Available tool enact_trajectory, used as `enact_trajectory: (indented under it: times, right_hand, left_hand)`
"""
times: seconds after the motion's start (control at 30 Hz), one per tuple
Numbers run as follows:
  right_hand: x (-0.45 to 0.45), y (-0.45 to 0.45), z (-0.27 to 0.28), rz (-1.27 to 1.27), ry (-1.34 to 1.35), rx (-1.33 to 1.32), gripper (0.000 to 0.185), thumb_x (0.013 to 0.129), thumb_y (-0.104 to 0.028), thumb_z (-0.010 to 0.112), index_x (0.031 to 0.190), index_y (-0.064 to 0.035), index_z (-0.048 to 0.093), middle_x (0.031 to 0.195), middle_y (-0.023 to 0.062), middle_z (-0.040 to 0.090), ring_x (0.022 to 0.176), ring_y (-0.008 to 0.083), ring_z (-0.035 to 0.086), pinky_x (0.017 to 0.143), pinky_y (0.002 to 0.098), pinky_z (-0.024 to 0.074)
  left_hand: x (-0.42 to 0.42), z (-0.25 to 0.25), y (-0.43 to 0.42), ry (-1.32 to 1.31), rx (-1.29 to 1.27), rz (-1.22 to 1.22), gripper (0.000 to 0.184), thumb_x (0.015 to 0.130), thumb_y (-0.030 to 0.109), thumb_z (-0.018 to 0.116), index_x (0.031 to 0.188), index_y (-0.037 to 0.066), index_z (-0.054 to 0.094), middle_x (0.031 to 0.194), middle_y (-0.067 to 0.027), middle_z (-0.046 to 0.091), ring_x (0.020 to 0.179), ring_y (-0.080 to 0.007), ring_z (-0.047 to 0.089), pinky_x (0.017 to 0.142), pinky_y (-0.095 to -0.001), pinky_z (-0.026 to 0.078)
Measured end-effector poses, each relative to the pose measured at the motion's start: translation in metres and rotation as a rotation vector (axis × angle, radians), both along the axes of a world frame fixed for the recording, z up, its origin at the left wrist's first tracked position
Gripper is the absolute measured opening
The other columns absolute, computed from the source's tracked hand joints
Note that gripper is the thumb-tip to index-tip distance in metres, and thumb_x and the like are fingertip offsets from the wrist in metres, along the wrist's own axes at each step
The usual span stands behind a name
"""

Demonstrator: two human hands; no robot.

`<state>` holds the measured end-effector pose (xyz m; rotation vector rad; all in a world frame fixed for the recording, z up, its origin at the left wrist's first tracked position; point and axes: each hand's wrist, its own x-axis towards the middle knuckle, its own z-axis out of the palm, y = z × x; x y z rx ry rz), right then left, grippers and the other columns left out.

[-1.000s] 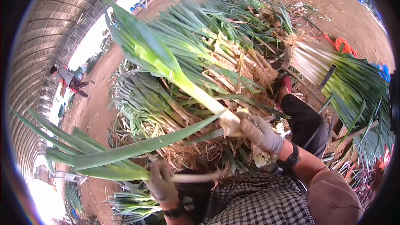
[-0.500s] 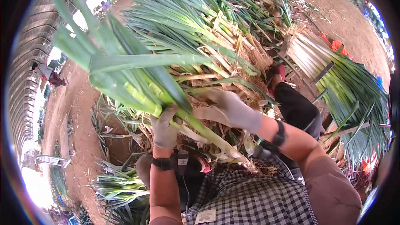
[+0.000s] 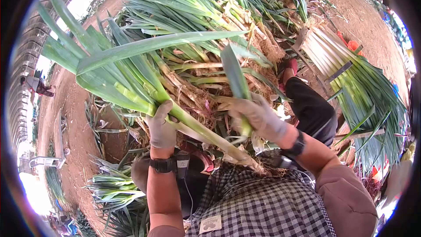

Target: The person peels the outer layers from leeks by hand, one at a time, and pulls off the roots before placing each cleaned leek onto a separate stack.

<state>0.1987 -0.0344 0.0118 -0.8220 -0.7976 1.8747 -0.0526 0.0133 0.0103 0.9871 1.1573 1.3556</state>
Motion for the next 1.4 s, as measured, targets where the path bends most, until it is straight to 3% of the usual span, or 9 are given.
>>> enact_trajectory:
  times: [0.1, 0.17, 0.23, 0.43, 0.47, 0.67, 1.03, 1.13, 1.4]
  right_hand:
    - [0.045, -0.030, -0.016, -0.229, -0.190, -0.113, 0.037, 0.088, -0.029, 0.064, 0.106, 0.0034, 0.057, 0.082, 0.0018, 0.062, 0.066, 0.0126, 0.059, 0.061, 0.0266, 0.0494]
    - [0.085, -0.043, -0.003, 0.221, -1.262, 0.108, 0.046, 0.088, -0.034, 0.064, 0.111, 0.0047, 0.058, 0.090, 0.0138, 0.063, 0.078, 0.0193, 0.063, 0.071, 0.0314, 0.0519]
    - [0.108, -0.069, -0.054, -0.075, -1.934, 0.741, 0.039, 0.087, -0.030, 0.065, 0.107, 0.0027, 0.061, 0.093, 0.0193, 0.064, 0.083, 0.0234, 0.065, 0.073, 0.0333, 0.0524]
    - [0.024, -0.008, 0.004, 0.192, -0.876, 0.746, 0.038, 0.084, -0.025, 0.071, 0.110, 0.0016, 0.064, 0.093, 0.0119, 0.066, 0.083, 0.0200, 0.065, 0.076, 0.0321, 0.0504]
    - [0.005, 0.007, 0.004, 0.229, -0.788, 0.857, 0.037, 0.085, -0.025, 0.070, 0.111, 0.0016, 0.064, 0.092, 0.0105, 0.067, 0.084, 0.0182, 0.064, 0.076, 0.0314, 0.0500]
    - [-0.048, 0.063, 0.011, 0.698, -0.180, 0.157, 0.033, 0.080, -0.031, 0.075, 0.094, -0.0006, 0.072, 0.079, 0.0027, 0.069, 0.067, 0.0076, 0.060, 0.063, 0.0232, 0.0483]
    - [-0.050, 0.034, 0.016, 0.795, -0.691, 0.377, 0.022, 0.082, -0.021, 0.067, 0.091, -0.0017, 0.071, 0.068, 0.0037, 0.065, 0.062, 0.0088, 0.061, 0.057, 0.0258, 0.0481]
    - [-0.040, 0.025, -0.010, 0.826, -1.486, 0.668, 0.029, 0.081, -0.028, 0.069, 0.095, -0.0040, 0.073, 0.066, 0.0073, 0.064, 0.062, 0.0120, 0.061, 0.059, 0.0272, 0.0487]
    - [-0.025, 0.010, 0.032, 0.718, -0.583, 0.339, 0.030, 0.077, -0.025, 0.073, 0.094, -0.0004, 0.072, 0.070, 0.0006, 0.067, 0.062, 0.0081, 0.058, 0.057, 0.0255, 0.0474]
  left_hand:
    - [-0.009, -0.003, -0.003, 0.006, 0.012, 0.036, 0.022, 0.081, 0.012, 0.058, 0.101, 0.003, 0.057, 0.083, -0.0052, 0.059, 0.069, -0.0141, 0.059, 0.051, -0.0237, 0.043]
    - [-0.011, -0.003, -0.007, 0.016, 0.001, -0.005, 0.026, 0.082, 0.020, 0.056, 0.100, 0.001, 0.061, 0.083, -0.0031, 0.056, 0.068, -0.0114, 0.049, 0.060, -0.0241, 0.040]
    - [-0.015, -0.007, -0.010, -0.038, -0.031, -0.038, 0.030, 0.082, 0.022, 0.057, 0.103, 0.001, 0.062, 0.085, -0.0045, 0.058, 0.069, -0.0120, 0.049, 0.061, -0.0252, 0.040]
    - [-0.016, 0.004, -0.005, -0.287, 0.040, -0.330, 0.042, 0.073, 0.022, 0.071, 0.108, 0.003, 0.056, 0.087, -0.0126, 0.063, 0.073, -0.0220, 0.063, 0.059, -0.0295, 0.052]
    - [-0.011, 0.009, -0.007, -0.191, 0.092, -0.286, 0.043, 0.072, 0.031, 0.071, 0.102, 0.002, 0.059, 0.086, -0.0086, 0.060, 0.061, -0.0103, 0.050, 0.051, -0.0193, 0.038]
    - [-0.017, 0.010, 0.001, -0.281, 0.205, -0.412, 0.045, 0.065, 0.030, 0.076, 0.097, 0.002, 0.060, 0.081, -0.0101, 0.058, 0.064, -0.0171, 0.052, 0.055, -0.0265, 0.043]
    - [-0.023, 0.000, 0.013, -0.420, 0.360, -0.738, 0.041, 0.067, 0.030, 0.081, 0.094, 0.006, 0.063, 0.077, -0.0094, 0.060, 0.060, -0.0157, 0.052, 0.053, -0.0281, 0.039]
    - [-0.022, 0.009, 0.009, -0.367, 0.414, -0.762, 0.043, 0.069, 0.033, 0.084, 0.095, 0.007, 0.063, 0.075, -0.0082, 0.060, 0.058, -0.0142, 0.051, 0.054, -0.0274, 0.037]
    - [-0.014, 0.009, 0.009, -0.394, 0.450, -0.765, 0.039, 0.069, 0.034, 0.084, 0.088, 0.007, 0.063, 0.064, -0.0082, 0.061, 0.047, -0.0129, 0.050, 0.045, -0.0262, 0.035]
